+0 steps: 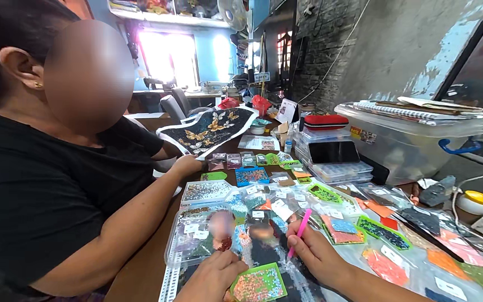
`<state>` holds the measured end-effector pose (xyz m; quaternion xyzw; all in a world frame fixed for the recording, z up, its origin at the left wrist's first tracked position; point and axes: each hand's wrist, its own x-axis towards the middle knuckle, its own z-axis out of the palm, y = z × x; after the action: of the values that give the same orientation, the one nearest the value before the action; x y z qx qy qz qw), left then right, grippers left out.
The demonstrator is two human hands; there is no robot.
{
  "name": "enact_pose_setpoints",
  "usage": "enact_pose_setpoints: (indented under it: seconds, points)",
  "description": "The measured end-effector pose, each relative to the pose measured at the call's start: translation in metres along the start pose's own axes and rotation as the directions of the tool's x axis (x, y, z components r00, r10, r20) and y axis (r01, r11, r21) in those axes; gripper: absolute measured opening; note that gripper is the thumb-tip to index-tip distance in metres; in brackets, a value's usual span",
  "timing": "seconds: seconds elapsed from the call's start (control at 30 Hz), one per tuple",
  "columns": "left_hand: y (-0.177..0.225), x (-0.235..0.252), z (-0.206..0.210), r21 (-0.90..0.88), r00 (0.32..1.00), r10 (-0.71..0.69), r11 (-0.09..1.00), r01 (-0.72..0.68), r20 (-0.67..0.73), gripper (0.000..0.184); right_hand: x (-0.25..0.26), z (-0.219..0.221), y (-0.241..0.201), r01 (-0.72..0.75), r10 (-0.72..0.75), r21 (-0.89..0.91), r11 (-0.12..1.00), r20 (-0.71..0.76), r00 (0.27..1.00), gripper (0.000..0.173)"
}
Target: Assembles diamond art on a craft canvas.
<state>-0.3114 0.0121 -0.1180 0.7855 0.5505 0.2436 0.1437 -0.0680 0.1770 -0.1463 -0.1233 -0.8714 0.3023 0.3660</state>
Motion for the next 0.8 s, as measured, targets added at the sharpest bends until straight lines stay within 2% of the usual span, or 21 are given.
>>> enact_pose_setpoints:
  seconds: [0.8]
  points:
    - [0.0043, 0.001, 0.0014, 0.007, 0.999, -0.041, 0.999, 0.041, -0.001, 0.046, -0.002, 0.0012, 0.0035, 0.013, -0.013, 0.022, 1.0, -0.019, 1.0, 0.039]
